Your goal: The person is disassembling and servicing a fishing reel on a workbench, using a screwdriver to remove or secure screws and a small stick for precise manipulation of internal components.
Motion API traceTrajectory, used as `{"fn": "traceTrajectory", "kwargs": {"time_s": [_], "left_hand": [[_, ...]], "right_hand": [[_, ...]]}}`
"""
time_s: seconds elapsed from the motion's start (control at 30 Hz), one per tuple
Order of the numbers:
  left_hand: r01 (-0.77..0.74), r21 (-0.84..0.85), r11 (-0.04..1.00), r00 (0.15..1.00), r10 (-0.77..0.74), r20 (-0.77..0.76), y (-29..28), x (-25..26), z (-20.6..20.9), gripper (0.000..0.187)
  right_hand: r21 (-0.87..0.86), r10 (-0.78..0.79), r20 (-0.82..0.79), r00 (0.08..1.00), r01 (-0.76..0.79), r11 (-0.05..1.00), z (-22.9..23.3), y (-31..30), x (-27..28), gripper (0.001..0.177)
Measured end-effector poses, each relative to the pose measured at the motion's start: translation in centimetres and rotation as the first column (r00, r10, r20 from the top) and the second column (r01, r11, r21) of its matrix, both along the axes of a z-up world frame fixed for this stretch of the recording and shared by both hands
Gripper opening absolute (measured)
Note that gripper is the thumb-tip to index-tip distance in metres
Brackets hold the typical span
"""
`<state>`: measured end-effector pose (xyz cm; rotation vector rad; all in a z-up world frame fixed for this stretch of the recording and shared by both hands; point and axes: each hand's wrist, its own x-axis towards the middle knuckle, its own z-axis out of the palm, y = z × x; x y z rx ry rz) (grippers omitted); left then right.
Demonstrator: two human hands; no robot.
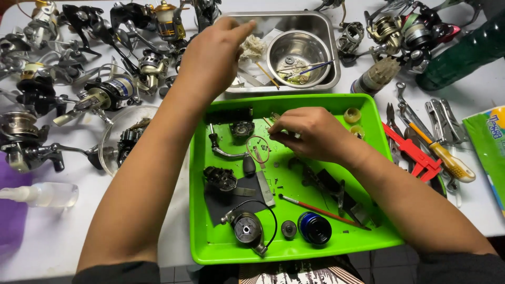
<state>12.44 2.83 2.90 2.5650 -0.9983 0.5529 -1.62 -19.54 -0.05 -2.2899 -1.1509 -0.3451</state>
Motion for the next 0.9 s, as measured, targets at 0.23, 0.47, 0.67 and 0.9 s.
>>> {"fn": "traceTrajectory", "kwargs": {"time_s": [0.23, 0.47, 0.67, 0.9], "left_hand": [[-0.056, 0.351, 0.935, 0.990, 0.097, -0.100, -6.0, 9.2, -3.6, 0.046], [-0.012, 0.427, 0.904, 0.945, 0.150, -0.291, -8.4, 11.6, -5.5, 0.042], [-0.014, 0.323, 0.946, 0.944, 0.119, -0.308, -7.0, 12.7, -5.6, 0.029], [-0.023, 0.220, 0.975, 0.996, 0.042, -0.080, -4.6, 13.7, -4.8, 0.017]], "right_hand": [[-0.013, -0.004, -0.020, 1.000, 0.004, 1.000, -0.1, -0.1, 0.0, 0.007], [0.015, 0.009, -0.016, 1.000, -0.009, 1.000, 0.3, -0.2, 0.1, 0.005], [0.036, 0.011, -0.024, 1.000, -0.011, 0.999, 0.6, -0.3, 0.1, 0.006], [0.007, 0.033, -0.044, 0.998, -0.033, 0.999, 0.6, -0.3, 0.0, 0.005]]}}
